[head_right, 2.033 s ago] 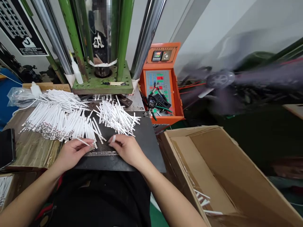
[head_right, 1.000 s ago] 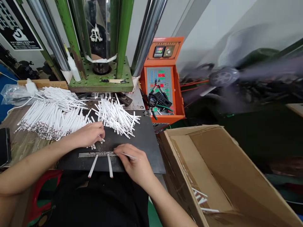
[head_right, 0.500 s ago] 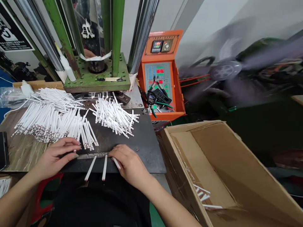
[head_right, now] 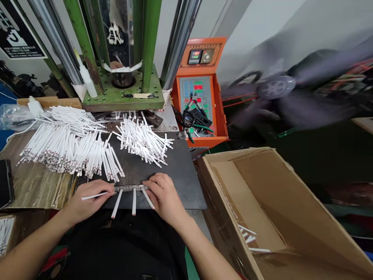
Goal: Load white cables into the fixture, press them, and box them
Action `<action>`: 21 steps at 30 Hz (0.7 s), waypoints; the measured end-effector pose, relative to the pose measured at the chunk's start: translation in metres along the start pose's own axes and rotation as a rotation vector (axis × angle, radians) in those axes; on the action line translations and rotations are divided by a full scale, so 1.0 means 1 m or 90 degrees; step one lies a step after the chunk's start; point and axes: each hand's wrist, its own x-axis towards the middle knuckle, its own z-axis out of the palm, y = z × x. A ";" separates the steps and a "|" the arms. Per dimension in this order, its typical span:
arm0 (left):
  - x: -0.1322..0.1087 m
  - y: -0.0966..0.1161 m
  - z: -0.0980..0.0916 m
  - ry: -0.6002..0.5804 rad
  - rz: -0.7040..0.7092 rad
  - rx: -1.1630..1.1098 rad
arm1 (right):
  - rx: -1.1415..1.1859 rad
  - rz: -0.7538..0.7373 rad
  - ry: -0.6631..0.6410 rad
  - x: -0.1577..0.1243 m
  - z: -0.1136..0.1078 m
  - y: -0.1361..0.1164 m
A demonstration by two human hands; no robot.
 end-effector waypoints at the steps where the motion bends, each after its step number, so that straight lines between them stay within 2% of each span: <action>1: 0.000 0.004 -0.003 -0.043 0.013 0.047 | 0.009 -0.008 -0.010 -0.001 0.000 -0.003; 4: -0.004 0.013 -0.007 -0.115 0.038 0.160 | 0.036 -0.027 -0.035 -0.003 -0.005 -0.009; 6: -0.008 0.014 -0.008 -0.100 0.044 0.153 | 0.058 -0.030 -0.077 0.000 -0.013 -0.009; 10: -0.014 0.001 -0.019 -0.095 0.061 0.097 | 0.125 0.003 -0.242 0.029 -0.034 -0.004; 12: -0.012 -0.008 -0.027 -0.071 0.084 0.164 | 0.123 0.062 -0.258 0.051 -0.033 -0.004; 14: -0.007 -0.016 -0.032 -0.050 0.081 0.290 | 0.089 0.112 -0.264 0.073 -0.019 -0.009; 17: 0.004 -0.022 -0.026 -0.082 0.040 0.439 | 0.023 0.105 -0.314 0.094 0.016 -0.025; 19: 0.010 -0.025 -0.015 -0.106 0.025 0.454 | 0.001 0.078 -0.331 0.097 0.035 -0.037; 21: 0.015 -0.027 -0.005 -0.109 0.023 0.428 | 0.008 0.059 -0.324 0.093 0.043 -0.043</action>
